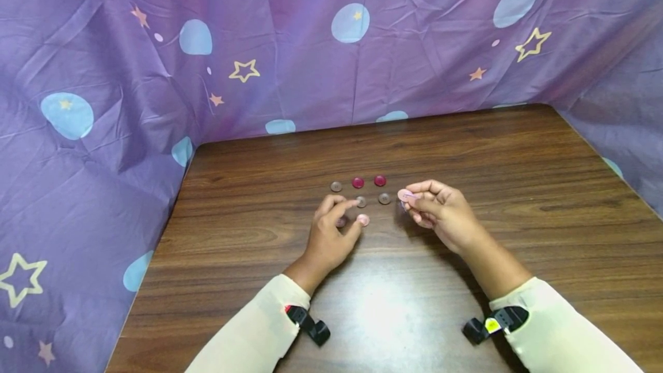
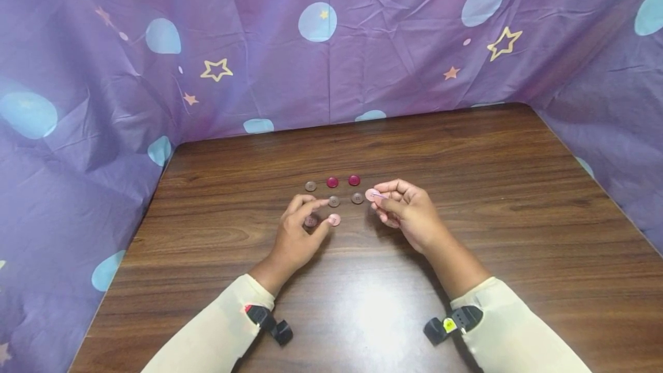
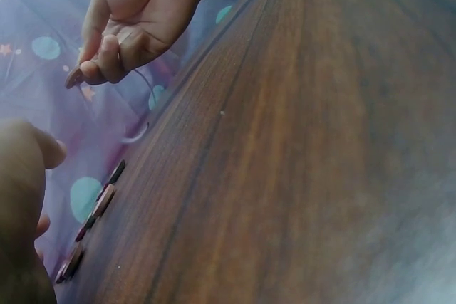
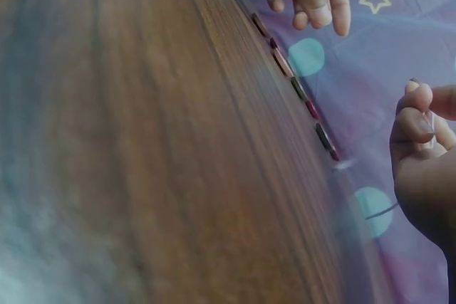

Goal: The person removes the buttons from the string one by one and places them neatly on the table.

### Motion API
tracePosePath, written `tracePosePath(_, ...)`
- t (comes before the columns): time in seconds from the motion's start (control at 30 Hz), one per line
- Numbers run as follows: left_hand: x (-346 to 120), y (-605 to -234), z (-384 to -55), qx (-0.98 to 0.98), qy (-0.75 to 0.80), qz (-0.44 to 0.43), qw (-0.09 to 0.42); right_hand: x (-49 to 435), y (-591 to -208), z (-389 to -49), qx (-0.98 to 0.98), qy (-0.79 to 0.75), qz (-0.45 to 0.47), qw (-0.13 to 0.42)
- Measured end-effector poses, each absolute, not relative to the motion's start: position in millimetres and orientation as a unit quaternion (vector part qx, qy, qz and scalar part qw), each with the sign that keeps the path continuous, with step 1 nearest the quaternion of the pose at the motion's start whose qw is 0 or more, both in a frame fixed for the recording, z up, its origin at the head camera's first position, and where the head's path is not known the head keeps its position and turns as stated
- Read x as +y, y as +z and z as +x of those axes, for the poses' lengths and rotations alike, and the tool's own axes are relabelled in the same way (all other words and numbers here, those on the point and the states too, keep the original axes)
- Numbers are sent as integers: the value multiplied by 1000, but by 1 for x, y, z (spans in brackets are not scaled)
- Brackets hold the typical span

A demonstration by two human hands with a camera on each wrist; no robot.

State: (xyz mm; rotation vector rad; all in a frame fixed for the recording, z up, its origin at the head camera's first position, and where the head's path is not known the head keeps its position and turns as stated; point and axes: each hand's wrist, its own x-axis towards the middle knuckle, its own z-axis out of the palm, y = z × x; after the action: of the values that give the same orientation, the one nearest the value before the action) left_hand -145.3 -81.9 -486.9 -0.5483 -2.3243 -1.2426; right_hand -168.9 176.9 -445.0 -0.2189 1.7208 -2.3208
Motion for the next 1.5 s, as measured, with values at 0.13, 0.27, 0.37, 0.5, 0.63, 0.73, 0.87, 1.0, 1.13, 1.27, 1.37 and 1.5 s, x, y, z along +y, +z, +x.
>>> tracePosePath(0.13, -82, -486, -144, -837, -460, -204, 215, 173, -445, -166, 602, -783, -80, 131)
tracePosePath(0.27, -81, -486, -143, -827, -471, -209, 223, 170, -447, -164, 615, -773, -86, 134)
tracePosePath(0.37, -78, -486, -142, -819, -480, -217, 227, 168, -448, -163, 621, -767, -92, 135)
tracePosePath(0.5, -73, -484, -139, -816, -484, -224, 221, 165, -449, -163, 626, -761, -96, 139)
tracePosePath(0.63, -71, -482, -136, -821, -485, -217, 207, 163, -449, -162, 640, -748, -101, 145)
tracePosePath(0.73, -70, -483, -136, -823, -491, -212, 194, 162, -448, -160, 652, -735, -106, 152)
tracePosePath(0.87, -69, -484, -136, -821, -491, -223, 190, 161, -448, -158, 659, -727, -117, 152)
tracePosePath(1.0, -65, -484, -136, -812, -494, -243, 196, 159, -449, -157, 659, -726, -125, 150)
tracePosePath(1.13, -60, -484, -135, -807, -498, -244, 203, 158, -449, -157, 664, -720, -128, 156)
tracePosePath(1.27, -58, -484, -135, -808, -499, -235, 207, 158, -450, -157, 673, -710, -138, 154)
tracePosePath(1.37, -56, -484, -136, -804, -509, -230, 202, 159, -452, -157, 679, -704, -146, 146)
tracePosePath(1.5, -54, -485, -136, -798, -521, -235, 193, 160, -452, -156, 689, -696, -145, 140)
